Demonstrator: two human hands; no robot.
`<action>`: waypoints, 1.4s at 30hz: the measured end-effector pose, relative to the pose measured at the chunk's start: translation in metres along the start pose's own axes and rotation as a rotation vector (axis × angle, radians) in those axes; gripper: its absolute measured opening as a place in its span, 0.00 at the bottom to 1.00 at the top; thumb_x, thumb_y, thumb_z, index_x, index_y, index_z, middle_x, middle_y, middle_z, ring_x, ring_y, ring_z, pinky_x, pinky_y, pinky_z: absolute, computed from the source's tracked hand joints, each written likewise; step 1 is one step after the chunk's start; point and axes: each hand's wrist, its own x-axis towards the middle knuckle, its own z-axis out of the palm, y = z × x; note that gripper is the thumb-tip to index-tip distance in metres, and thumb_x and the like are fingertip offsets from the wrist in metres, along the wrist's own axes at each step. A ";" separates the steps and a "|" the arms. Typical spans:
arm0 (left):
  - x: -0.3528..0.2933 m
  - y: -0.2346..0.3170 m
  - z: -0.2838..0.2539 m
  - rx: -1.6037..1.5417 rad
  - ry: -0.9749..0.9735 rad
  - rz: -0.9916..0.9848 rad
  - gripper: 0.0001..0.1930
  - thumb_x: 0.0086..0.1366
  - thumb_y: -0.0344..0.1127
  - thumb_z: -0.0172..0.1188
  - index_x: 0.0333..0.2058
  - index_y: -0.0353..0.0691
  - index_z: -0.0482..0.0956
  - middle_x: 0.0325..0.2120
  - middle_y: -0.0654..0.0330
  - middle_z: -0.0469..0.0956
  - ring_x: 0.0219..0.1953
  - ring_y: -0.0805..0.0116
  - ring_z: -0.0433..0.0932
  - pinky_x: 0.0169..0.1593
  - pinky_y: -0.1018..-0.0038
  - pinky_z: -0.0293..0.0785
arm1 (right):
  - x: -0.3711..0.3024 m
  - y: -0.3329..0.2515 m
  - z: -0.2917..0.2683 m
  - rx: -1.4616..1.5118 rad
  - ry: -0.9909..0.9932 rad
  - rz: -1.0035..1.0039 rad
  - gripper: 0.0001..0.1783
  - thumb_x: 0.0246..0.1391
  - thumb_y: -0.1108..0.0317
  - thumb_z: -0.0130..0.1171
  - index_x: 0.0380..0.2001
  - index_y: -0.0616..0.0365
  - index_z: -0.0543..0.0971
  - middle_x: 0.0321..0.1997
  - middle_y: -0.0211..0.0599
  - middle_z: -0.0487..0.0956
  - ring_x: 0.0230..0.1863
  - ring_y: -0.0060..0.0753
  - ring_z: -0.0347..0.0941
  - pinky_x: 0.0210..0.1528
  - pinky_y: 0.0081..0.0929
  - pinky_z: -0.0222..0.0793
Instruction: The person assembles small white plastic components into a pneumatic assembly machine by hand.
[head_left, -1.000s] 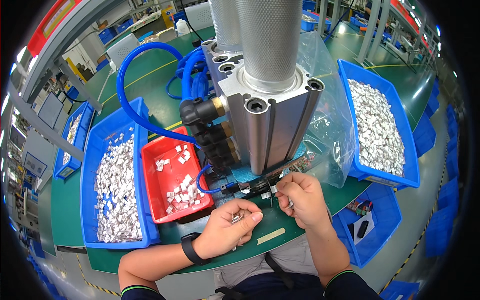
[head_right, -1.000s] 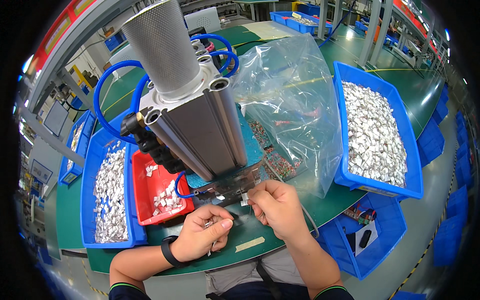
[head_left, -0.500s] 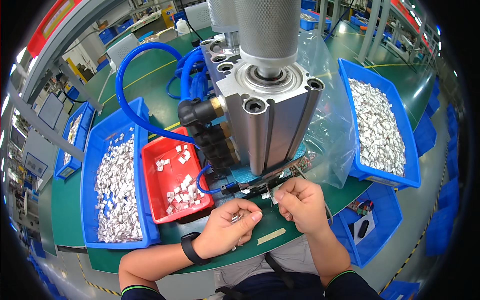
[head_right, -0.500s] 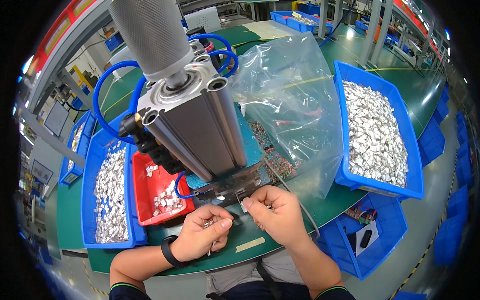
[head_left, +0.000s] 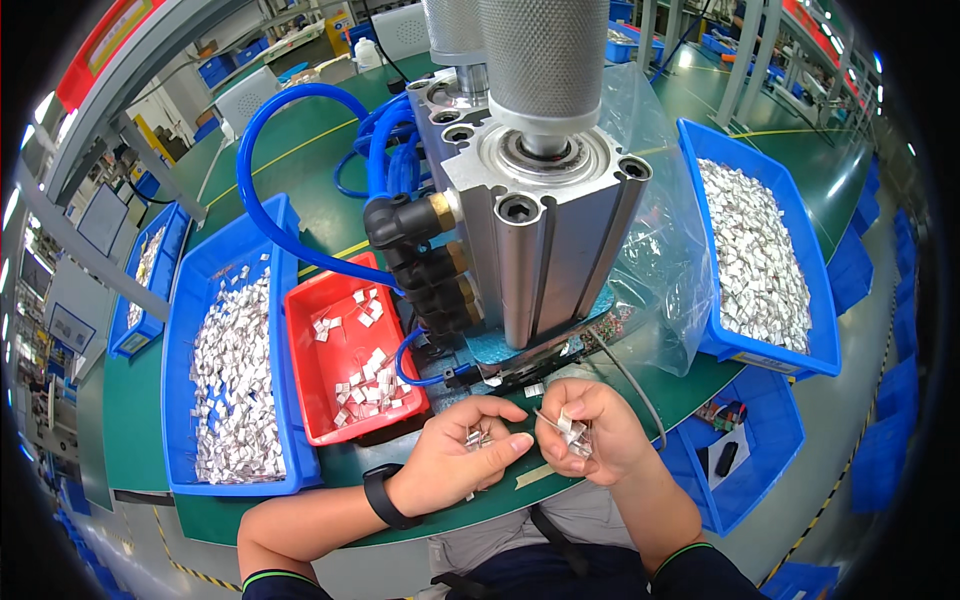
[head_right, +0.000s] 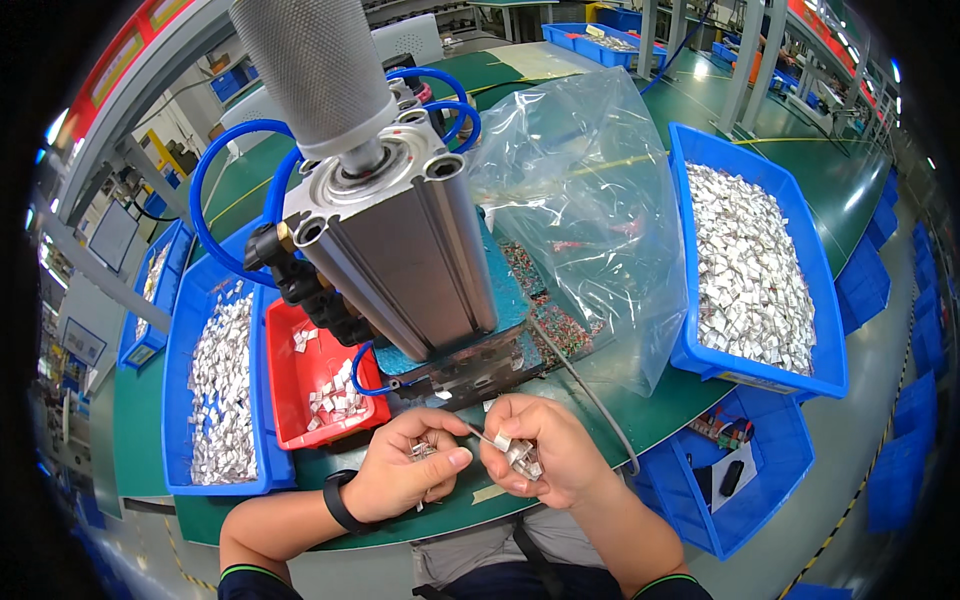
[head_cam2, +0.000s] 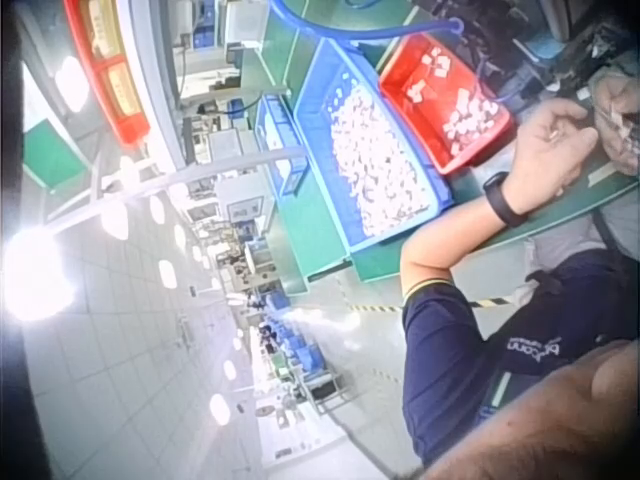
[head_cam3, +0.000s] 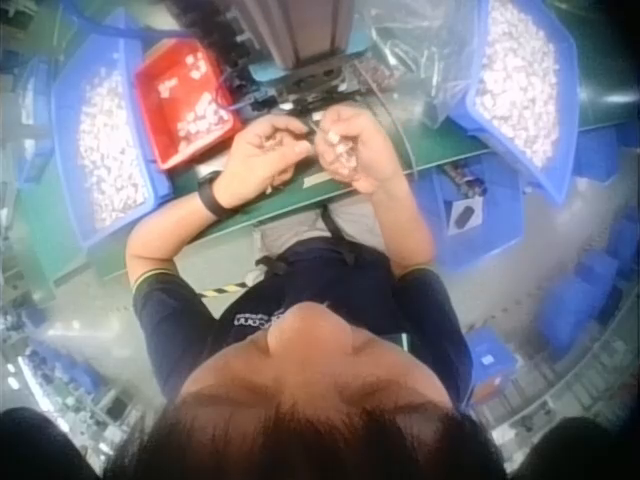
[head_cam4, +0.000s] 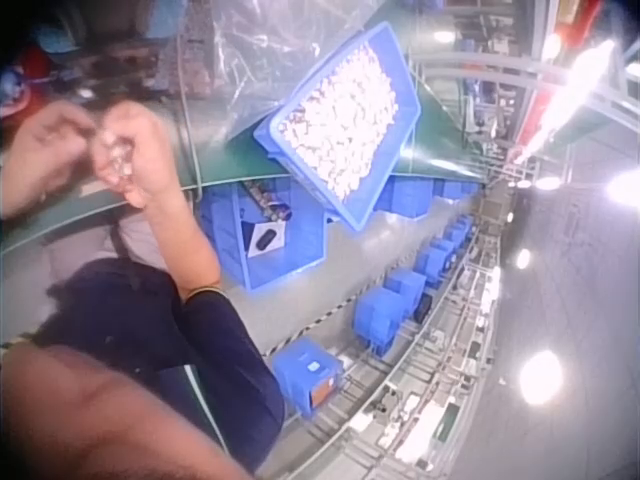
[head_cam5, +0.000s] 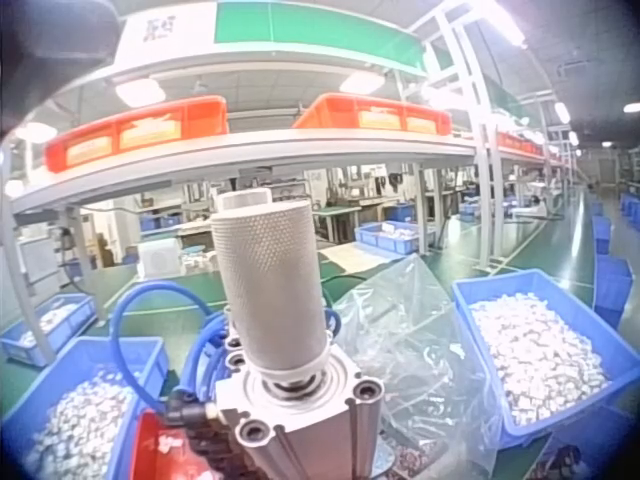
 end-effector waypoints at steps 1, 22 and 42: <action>0.000 0.000 0.000 0.000 0.001 0.000 0.14 0.62 0.30 0.59 0.45 0.35 0.69 0.20 0.67 0.69 0.16 0.84 0.63 0.18 0.84 0.57 | 0.002 0.002 -0.002 0.078 -0.052 0.021 0.05 0.52 0.71 0.48 0.24 0.60 0.68 0.19 0.41 0.72 0.11 0.22 0.62 0.07 0.15 0.50; 0.002 0.000 0.003 0.074 -0.030 0.092 0.28 0.56 0.24 0.62 0.53 0.38 0.59 0.33 0.60 0.75 0.35 0.82 0.73 0.33 0.84 0.70 | 0.011 0.008 0.022 -0.840 0.105 -0.200 0.09 0.51 0.73 0.60 0.34 0.67 0.80 0.23 0.29 0.77 0.25 0.13 0.69 0.26 0.11 0.63; 0.002 0.002 -0.002 -0.093 0.031 -0.113 0.10 0.67 0.35 0.53 0.41 0.33 0.71 0.20 0.62 0.70 0.15 0.79 0.63 0.18 0.82 0.57 | 0.006 0.004 0.010 -0.341 0.229 -0.199 0.07 0.52 0.72 0.59 0.33 0.66 0.76 0.20 0.27 0.72 0.15 0.11 0.60 0.14 0.11 0.52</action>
